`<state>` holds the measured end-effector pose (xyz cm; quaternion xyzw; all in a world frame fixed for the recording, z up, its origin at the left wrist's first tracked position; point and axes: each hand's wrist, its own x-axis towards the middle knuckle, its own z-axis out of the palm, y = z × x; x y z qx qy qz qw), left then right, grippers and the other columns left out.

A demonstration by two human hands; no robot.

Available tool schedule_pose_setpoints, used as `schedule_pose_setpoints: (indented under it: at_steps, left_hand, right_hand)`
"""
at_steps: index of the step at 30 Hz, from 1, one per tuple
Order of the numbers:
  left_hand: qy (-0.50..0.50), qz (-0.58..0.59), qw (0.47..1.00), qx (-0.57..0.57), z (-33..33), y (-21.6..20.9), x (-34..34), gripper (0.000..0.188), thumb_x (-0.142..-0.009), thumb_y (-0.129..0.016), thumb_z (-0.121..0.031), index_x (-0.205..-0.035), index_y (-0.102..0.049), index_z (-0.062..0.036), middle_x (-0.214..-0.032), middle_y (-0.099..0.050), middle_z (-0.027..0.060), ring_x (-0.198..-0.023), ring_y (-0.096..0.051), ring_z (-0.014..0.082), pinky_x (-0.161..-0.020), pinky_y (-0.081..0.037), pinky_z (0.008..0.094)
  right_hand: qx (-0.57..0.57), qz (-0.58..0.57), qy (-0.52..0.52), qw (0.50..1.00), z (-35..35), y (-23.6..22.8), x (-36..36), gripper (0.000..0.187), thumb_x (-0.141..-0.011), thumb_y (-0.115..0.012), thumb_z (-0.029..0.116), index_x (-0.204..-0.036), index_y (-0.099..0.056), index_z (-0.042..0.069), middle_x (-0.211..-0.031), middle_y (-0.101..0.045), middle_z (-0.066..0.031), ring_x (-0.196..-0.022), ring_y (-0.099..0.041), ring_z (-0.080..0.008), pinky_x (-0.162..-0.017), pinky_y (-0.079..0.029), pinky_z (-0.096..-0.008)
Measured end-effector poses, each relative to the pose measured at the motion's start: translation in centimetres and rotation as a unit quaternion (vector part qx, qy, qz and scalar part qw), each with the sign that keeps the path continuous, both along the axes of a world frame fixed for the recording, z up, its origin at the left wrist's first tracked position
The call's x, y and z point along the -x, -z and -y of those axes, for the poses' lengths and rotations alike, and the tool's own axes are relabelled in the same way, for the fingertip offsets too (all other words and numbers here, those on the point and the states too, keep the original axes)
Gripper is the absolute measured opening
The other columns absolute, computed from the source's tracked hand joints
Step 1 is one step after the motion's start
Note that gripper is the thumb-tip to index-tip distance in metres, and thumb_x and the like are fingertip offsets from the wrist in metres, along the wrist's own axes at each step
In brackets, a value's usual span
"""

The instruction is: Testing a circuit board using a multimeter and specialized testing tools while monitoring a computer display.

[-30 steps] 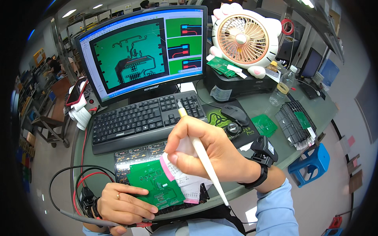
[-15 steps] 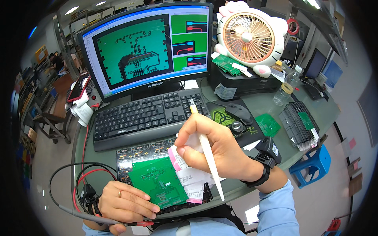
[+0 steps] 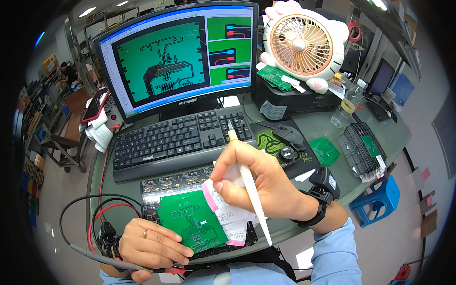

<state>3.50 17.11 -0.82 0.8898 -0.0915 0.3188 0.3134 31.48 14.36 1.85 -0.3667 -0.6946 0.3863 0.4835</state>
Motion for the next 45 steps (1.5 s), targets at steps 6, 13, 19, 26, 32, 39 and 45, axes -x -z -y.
schedule_pose_setpoints:
  at_steps: [6,13,19,26,32,39,45]
  left_hand:
    - [-0.022,0.007,0.999,-0.026,0.2,0.0,-0.1,0.055,-0.105,-0.035,-0.039,-0.065,-0.06,-0.0091,-0.09,-0.073,0.006,-0.094,-0.072,0.0197,-0.086,-0.058,0.0325]
    - [-0.025,0.01,0.998,-0.052,0.1,0.1,-0.2,0.05,-0.103,-0.04,-0.037,-0.064,-0.058,-0.0106,-0.09,-0.073,0.0036,-0.094,-0.072,0.0173,-0.086,-0.058,0.0304]
    - [-0.029,-0.008,0.998,-0.062,0.4,-0.1,0.0,0.039,-0.099,-0.049,-0.029,-0.064,-0.057,-0.0107,-0.09,-0.073,0.0033,-0.095,-0.072,0.0167,-0.086,-0.058,0.0299]
    - [-0.024,0.001,0.997,-0.068,0.0,0.2,-0.4,0.035,-0.096,-0.053,-0.026,-0.065,-0.057,-0.0105,-0.091,-0.073,0.0032,-0.096,-0.071,0.0165,-0.086,-0.058,0.03]
    - [-0.02,0.009,0.998,-0.064,-0.1,-0.2,-0.2,0.042,-0.1,-0.047,-0.031,-0.066,-0.058,-0.0104,-0.092,-0.073,0.0043,-0.096,-0.071,0.0174,-0.087,-0.058,0.0302]
    - [-0.014,0.004,0.999,-0.038,-0.1,-0.3,0.2,0.054,-0.104,-0.035,-0.038,-0.068,-0.061,-0.008,-0.093,-0.073,0.0059,-0.097,-0.071,0.0209,-0.088,-0.057,0.0351]
    - [-0.058,0.18,0.943,0.273,-3.0,0.5,3.4,0.058,-0.099,-0.027,-0.044,-0.078,-0.06,-0.001,-0.089,-0.071,0.0197,-0.094,-0.069,0.0351,-0.093,-0.049,0.0451]
  right_hand:
    - [-0.024,0.005,-0.022,0.999,-0.1,0.3,0.1,0.011,-0.086,-0.064,0.003,-0.095,-0.058,0.002,-0.089,-0.062,-0.0039,-0.081,-0.06,-0.0088,-0.071,-0.048,-0.0252]
    - [-0.043,0.012,-0.044,0.998,-0.2,0.7,1.2,0.01,-0.087,-0.063,0.002,-0.095,-0.057,0.002,-0.087,-0.062,-0.0039,-0.077,-0.06,-0.0094,-0.067,-0.048,-0.0256]
    - [-0.068,0.025,-0.052,0.996,0.3,0.7,1.7,0.012,-0.085,-0.064,0.001,-0.095,-0.057,0.002,-0.084,-0.062,-0.0047,-0.071,-0.06,-0.0106,-0.063,-0.047,-0.0262]
    - [-0.06,0.104,-0.054,0.991,0.5,0.9,2.1,0.014,-0.083,-0.066,0.001,-0.093,-0.058,0.002,-0.08,-0.062,-0.0079,-0.07,-0.063,-0.0212,-0.061,-0.05,-0.0317]
    - [-0.186,0.296,0.067,0.935,0.2,-0.5,1.3,0.021,-0.075,-0.076,0.01,-0.091,-0.063,0.009,-0.092,-0.068,-0.005,-0.086,-0.065,-0.0227,-0.079,-0.048,-0.0381]
    - [-0.351,0.316,-0.091,0.877,1.0,-0.2,1.9,0.023,-0.078,-0.071,0.02,-0.095,-0.058,0.012,-0.095,-0.064,0.0007,-0.091,-0.062,-0.0164,-0.091,-0.046,-0.0395]
    - [-0.295,0.323,-0.134,0.889,1.2,-1.0,1.9,0.023,-0.086,-0.07,0.026,-0.098,-0.058,0.01,-0.098,-0.064,-0.0005,-0.09,-0.061,-0.0175,-0.091,-0.045,-0.0387]
